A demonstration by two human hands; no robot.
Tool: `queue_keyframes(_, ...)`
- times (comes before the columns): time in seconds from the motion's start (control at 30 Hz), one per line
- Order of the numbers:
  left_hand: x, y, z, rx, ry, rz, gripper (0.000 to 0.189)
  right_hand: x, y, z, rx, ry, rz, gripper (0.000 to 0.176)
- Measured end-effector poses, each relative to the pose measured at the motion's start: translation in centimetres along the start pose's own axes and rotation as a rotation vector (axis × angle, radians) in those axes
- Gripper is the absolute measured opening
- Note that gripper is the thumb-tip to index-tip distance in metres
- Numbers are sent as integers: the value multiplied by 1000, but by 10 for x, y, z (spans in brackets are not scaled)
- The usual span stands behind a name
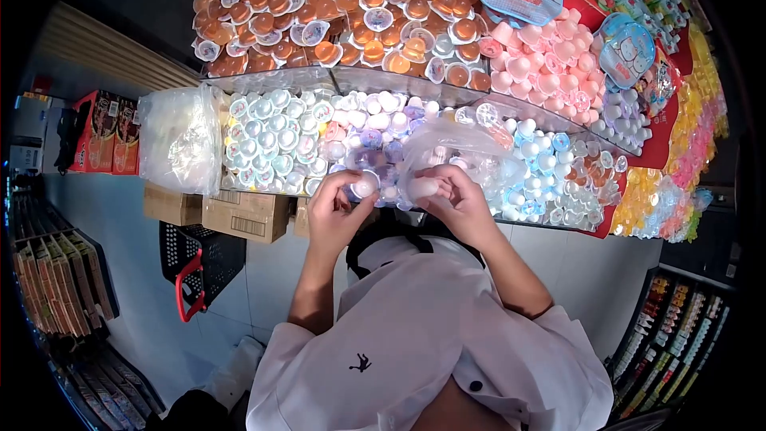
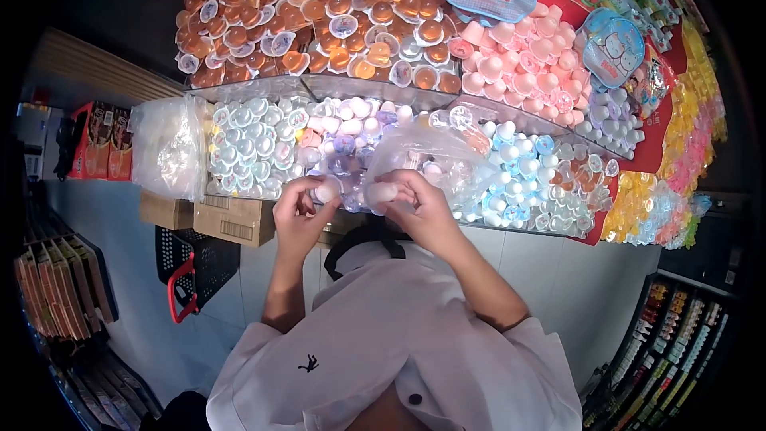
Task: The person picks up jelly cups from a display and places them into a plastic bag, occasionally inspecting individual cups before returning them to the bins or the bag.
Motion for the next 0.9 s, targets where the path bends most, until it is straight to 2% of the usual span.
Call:
queue_keyframes(0.1, -1, -14, -9, 33, 45, -113, 36, 37, -23, 24, -276, 7, -147, 40)
queue_keyframes(0.2, 1, -33, -10, 70, 135, -69, 35, 77, -21, 40, -646, 46, -161, 39)
queue_keyframes(0.33, 12, -46, -3, 213, 108, -41, 35, 105, 20, 32, -810, 35, -312, 39)
queue_keyframes(0.47, 26, -64, 16, 310, 10, -43, 37, 113, 36, 21, -1032, -32, -165, 38)
queue_keyframes(0.5, 31, -66, 21, 349, 2, 47, 37, 114, 40, 20, -1051, -36, -177, 37)
queue_keyframes(0.67, 40, -83, 43, 385, -47, -49, 35, 107, 36, 14, -1081, -59, -198, 33)
queue_keyframes(0.77, 43, -86, 48, 432, -67, -125, 37, 78, -11, 12, -980, 22, -363, 27)
queue_keyframes(0.9, 43, -90, 52, 369, -68, -217, 41, 35, -31, -27, -905, 79, -220, 25)
Point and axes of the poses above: each hand's wrist, its own x-axis towards the middle knuckle, its own z-axis out of the palm, y = z × x, the point moved 3 cm from there along x, towards the middle knuckle, and after that the axes turned 2 degrees about z, right-handed, at the moved point
